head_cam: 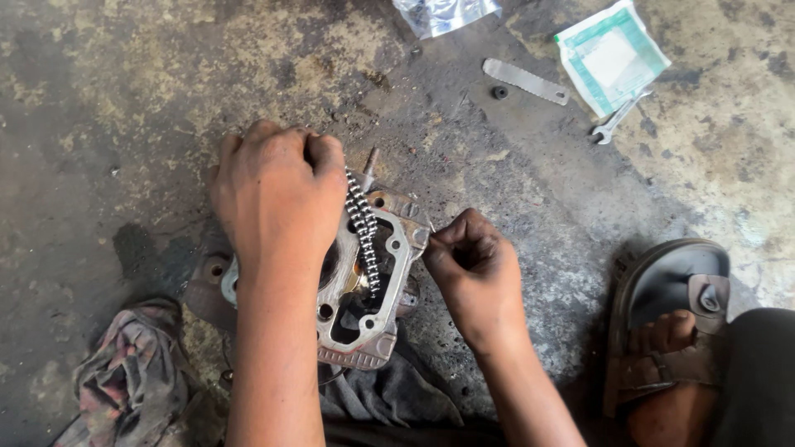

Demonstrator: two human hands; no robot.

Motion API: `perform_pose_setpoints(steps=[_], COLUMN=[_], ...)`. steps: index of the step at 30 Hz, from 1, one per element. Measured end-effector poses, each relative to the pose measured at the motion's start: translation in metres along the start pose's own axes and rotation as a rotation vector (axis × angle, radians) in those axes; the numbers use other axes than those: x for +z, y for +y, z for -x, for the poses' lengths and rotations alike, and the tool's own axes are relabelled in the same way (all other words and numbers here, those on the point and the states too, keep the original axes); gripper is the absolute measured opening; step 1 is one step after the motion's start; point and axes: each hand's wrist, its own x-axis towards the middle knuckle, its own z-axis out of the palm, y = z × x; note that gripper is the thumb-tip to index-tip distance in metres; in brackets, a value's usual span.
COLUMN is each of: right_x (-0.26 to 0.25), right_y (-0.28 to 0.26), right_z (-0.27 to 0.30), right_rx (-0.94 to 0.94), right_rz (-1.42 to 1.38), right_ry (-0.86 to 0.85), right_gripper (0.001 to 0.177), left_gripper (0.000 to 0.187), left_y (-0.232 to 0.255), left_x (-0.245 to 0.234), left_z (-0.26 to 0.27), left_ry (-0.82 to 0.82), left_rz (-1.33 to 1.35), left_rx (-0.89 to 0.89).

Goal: The person is sitting on the floor and using a screwdriver to adjust a timing chain on a disassembled engine cylinder head. They manipulate the chain and the head, occasionally using the tool to pry or align components.

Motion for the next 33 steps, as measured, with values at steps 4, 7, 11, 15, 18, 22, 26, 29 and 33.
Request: perform_pose_setpoints(steps=[4,7,11,15,18,22,26,29,33], right_x=[-0.027,-0.087,-0.068,-0.025,-0.014,-0.005,-0.005,0.001,-0.012], right_y=[0.015,-0.015,-0.029,-0.037,-0.043,-0.037,-0.018,-0.003,-0.010], right_z=[-0.052,-0.041,-0.017,0.005,0.005,0.006,0.003,-0.004,-0.031], right_rx=[0.251,-0.148,-0.087,0.192,0.157,0.141,-0.022,-0.178,-0.120], right_rz=[0.318,-0.016,-0.277,-0.218,-0.194,-0.050,0.036,-0.032,0.148], right_ry=[0.491,0.551,0.298,0.010,-0.111,-0.111,-0.084,-0.016,0.397], right_gripper=[0.036,0.010,0.003,0.005,0.010,0.013,0.013,0.015,0.007], left_gripper=[0.027,0.028,0.027,0.029,0.029,0.029,0.030,0.029,0.030], left_y=[-0.001,0.004,0.001,0.001,0.002,0.006,0.004,0.002,0.003], left_x=[-0.004,-0.004,-0.009,-0.006,-0.009,-0.011,-0.010,-0.009,-0.011], left_z=[0.004,-0.011,0.003,0.000,0.001,-0.002,-0.003,0.000,0.000], left_ry=[0.057,0.119,0.104,0.078,0.057,0.037,0.004,0.063,0.027], left_rz=[-0.019,0.042,0.028,0.014,0.005,0.014,0.015,-0.007,0.008], left_rx=[0.033,0.041,0.018,0.021,-0.001,-0.009,-0.023,0.006,0.003])
